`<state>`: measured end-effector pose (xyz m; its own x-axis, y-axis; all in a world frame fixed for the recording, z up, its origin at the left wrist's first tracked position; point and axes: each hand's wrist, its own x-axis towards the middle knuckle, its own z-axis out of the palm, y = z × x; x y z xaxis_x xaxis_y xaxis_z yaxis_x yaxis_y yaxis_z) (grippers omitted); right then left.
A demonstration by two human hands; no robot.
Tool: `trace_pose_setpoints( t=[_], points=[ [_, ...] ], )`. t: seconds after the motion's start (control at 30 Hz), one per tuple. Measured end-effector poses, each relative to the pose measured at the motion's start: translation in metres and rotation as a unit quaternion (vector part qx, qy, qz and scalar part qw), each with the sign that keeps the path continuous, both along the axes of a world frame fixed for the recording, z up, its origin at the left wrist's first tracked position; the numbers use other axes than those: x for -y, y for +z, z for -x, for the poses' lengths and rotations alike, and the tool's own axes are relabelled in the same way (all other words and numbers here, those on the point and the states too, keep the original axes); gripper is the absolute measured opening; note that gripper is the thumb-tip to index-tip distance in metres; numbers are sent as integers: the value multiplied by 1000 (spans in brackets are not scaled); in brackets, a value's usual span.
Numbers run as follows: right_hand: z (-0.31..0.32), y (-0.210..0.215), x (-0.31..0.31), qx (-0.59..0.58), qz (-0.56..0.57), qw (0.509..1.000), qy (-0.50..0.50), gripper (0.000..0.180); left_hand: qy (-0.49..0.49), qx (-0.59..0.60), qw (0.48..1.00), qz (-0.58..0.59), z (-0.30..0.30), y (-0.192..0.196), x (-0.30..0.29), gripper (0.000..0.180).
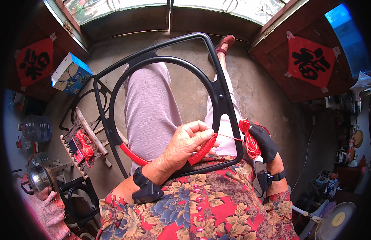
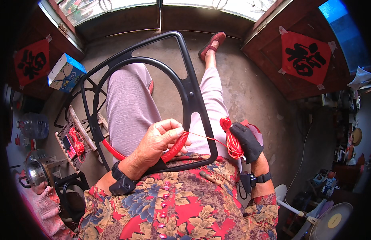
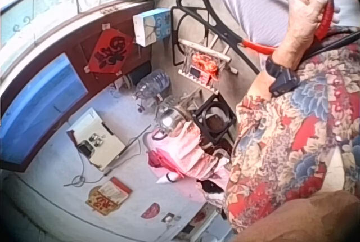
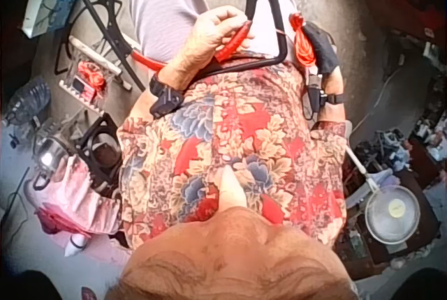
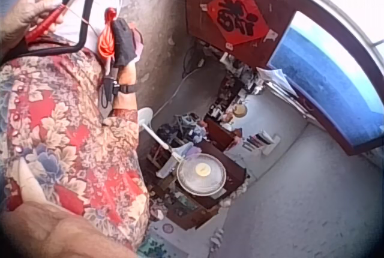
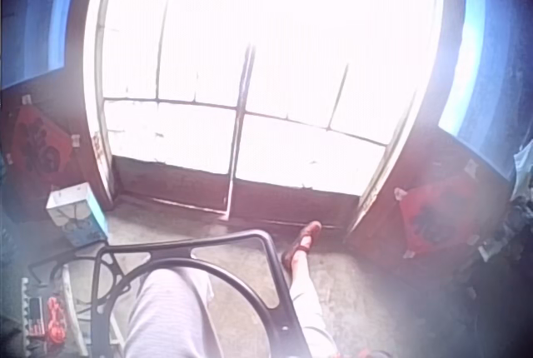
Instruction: Wrapping red thread or cord tightly around a black circular frame.
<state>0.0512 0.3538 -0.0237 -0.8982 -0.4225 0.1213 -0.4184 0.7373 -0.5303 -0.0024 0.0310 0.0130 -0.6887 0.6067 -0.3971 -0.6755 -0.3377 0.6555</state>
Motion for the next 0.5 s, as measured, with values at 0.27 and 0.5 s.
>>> trace_pose_setpoints(
  t=[0.27, 0.5],
  points=[
    [-1, 4, 4, -5, -7, 1000, -2, 40, -4, 2, 1000, 1, -2, 1, 1, 17],
    [-6, 4, 3, -4, 4, 1000, 1, 40, -2, 6, 1000, -2, -6, 0, 0, 17]
  ],
)
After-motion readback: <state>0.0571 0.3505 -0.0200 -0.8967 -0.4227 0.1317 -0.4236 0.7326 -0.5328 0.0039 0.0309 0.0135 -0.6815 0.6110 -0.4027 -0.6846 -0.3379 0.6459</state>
